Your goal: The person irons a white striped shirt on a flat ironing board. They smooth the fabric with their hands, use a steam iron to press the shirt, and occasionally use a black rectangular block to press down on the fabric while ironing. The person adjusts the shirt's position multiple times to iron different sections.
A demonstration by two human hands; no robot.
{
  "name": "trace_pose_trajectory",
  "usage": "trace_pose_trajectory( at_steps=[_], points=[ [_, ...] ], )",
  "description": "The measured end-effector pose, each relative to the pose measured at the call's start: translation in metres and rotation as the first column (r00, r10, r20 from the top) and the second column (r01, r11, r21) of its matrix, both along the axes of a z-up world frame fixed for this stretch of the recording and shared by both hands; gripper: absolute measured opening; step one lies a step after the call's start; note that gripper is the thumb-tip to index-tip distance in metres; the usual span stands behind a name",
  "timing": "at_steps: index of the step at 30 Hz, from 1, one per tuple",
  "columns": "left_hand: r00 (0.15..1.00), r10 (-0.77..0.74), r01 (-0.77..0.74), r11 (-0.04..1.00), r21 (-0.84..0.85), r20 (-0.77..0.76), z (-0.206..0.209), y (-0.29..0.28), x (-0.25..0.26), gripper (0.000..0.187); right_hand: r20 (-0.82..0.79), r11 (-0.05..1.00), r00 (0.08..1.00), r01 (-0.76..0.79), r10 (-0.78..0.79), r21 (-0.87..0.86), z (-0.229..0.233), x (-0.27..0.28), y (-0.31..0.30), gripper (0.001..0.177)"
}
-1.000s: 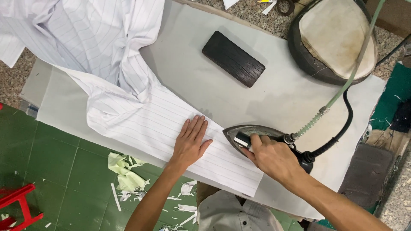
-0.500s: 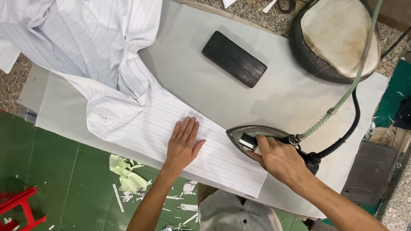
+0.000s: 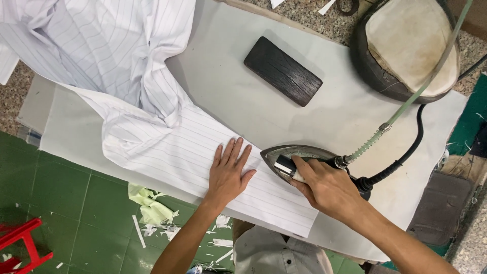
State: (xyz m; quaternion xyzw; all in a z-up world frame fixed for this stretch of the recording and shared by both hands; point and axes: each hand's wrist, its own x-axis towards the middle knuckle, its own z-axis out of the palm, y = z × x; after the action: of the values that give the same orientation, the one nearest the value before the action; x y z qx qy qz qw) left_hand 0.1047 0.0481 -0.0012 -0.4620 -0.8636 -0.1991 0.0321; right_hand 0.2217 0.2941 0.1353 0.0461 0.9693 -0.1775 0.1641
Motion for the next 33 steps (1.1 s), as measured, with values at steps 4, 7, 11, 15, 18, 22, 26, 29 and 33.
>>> trace_pose_trajectory(
  at_steps=[4, 7, 11, 15, 18, 22, 26, 29, 33],
  points=[
    [1.000, 0.020, -0.019, 0.999, -0.027, 0.022, -0.002, -0.004, 0.002, 0.061, 0.059, 1.000, 0.998, -0.021, 0.021, -0.010, 0.003, 0.003, 0.004, 0.048],
    [1.000, 0.028, -0.028, 0.999, -0.023, 0.006, -0.002, -0.005, 0.002, 0.062, 0.063, 0.998, 0.997, -0.052, 0.050, 0.040, 0.000, 0.005, 0.004, 0.050],
    [1.000, 0.024, -0.024, 1.000, -0.011, 0.008, -0.002, -0.002, -0.001, 0.063, 0.072, 0.988, 0.994, -0.095, 0.087, 0.123, -0.008, 0.008, 0.003, 0.053],
    [1.000, 0.025, -0.025, 1.000, -0.009, 0.005, -0.007, -0.002, -0.003, 0.063, 0.093, 0.988, 0.992, -0.092, 0.080, 0.127, -0.012, 0.007, 0.002, 0.054],
    [1.000, 0.031, -0.031, 1.000, -0.006, -0.001, -0.007, -0.003, -0.002, 0.063, 0.035, 0.980, 0.997, -0.075, 0.070, 0.184, -0.018, 0.007, -0.001, 0.051],
    [0.999, 0.035, -0.035, 0.999, -0.006, 0.031, -0.003, -0.001, -0.003, 0.061, -0.015, 0.975, 0.998, -0.061, 0.066, 0.214, -0.022, -0.006, -0.011, 0.046],
    [0.998, 0.041, -0.041, 0.999, -0.006, 0.056, -0.005, -0.004, -0.009, 0.059, -0.040, 0.972, 0.996, -0.067, 0.078, 0.226, -0.030, -0.023, -0.023, 0.048],
    [0.995, 0.094, -0.093, 0.995, -0.021, 0.028, -0.003, -0.009, -0.029, 0.058, -0.038, 0.972, 0.995, -0.080, 0.091, 0.220, -0.033, -0.029, -0.027, 0.048],
    [0.996, 0.089, -0.089, 0.995, -0.036, 0.010, -0.004, -0.016, -0.031, 0.059, -0.026, 0.979, 0.997, -0.071, 0.077, 0.192, -0.028, -0.033, -0.027, 0.047]
  ],
)
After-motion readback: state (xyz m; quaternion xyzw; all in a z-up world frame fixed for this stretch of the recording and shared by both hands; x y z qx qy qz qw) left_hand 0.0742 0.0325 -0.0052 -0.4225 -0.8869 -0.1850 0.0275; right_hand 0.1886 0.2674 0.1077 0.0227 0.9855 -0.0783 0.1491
